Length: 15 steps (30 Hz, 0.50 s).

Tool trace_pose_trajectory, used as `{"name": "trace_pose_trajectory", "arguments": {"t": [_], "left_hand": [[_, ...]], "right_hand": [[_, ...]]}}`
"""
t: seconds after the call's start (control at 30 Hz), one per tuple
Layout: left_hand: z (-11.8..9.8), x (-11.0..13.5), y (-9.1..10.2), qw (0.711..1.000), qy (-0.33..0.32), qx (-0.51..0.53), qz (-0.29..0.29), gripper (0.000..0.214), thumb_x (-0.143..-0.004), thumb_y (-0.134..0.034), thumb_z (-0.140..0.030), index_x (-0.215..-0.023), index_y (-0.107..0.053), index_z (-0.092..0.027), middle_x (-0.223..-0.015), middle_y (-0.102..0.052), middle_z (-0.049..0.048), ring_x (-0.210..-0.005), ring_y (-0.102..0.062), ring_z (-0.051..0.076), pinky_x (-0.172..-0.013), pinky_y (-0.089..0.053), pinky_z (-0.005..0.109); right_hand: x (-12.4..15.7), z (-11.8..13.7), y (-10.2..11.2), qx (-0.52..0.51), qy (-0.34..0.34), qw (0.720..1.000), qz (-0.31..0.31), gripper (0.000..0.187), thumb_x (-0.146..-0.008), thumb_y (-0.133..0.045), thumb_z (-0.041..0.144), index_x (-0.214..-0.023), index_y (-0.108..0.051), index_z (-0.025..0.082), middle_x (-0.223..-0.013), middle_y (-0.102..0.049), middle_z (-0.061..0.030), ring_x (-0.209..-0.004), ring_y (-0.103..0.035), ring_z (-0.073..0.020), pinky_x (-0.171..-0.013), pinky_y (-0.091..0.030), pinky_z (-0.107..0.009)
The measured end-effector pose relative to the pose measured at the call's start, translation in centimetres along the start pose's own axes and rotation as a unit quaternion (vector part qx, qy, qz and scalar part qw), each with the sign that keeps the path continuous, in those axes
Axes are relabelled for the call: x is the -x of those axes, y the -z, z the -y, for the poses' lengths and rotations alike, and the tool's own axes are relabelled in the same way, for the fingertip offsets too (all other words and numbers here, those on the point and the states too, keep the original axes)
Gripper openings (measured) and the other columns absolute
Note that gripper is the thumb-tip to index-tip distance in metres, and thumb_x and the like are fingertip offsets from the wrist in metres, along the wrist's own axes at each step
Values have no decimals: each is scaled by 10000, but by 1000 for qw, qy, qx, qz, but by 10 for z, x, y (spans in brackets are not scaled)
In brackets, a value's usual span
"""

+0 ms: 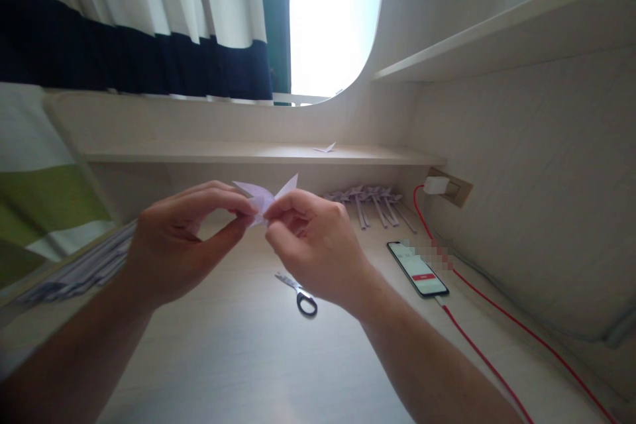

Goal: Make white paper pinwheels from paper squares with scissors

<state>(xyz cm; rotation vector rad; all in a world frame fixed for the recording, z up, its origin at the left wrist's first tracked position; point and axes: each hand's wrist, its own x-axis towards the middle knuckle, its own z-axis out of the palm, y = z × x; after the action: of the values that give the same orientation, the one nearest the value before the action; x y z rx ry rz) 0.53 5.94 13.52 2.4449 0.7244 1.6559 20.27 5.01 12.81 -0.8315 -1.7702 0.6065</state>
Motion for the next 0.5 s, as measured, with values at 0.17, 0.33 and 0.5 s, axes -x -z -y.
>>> {"name": "trace_pose_trajectory", "arguments": {"t": [0.17, 0.33, 0.5], "left_hand": [[-1, 1, 0, 1000, 3, 1, -1, 236, -860, -697, -9, -942, -740, -227, -957, -758, 15, -906, -715, 168, -828, -565, 322], [-1, 2, -1, 1000, 7, 2, 9, 228, -869, -695, -32, -949, -738, -240, -957, -756, 14, -896, -712, 174, -816, -570, 333], [7, 6, -2, 999, 22, 25, -3, 302, -849, -728, -73, -1085, -705, -260, -1009, -745, 29, -911, -709, 197, -845, -591, 370]], "right_hand": [[1, 1, 0, 14, 2, 1000, -2, 123, -879, -634, 131, -930, -728, 192, -803, -753, -2, -676, -690, -139, -647, -553, -276], [1, 2, 0, 35, 9, 999, -11, 110, -877, -647, 138, -918, -732, 195, -772, -744, 8, -659, -685, -136, -642, -545, -272], [1, 1, 0, 43, 10, 999, -10, 115, -882, -648, 143, -930, -737, 198, -786, -744, 0, -677, -691, -146, -660, -549, -282]]}}
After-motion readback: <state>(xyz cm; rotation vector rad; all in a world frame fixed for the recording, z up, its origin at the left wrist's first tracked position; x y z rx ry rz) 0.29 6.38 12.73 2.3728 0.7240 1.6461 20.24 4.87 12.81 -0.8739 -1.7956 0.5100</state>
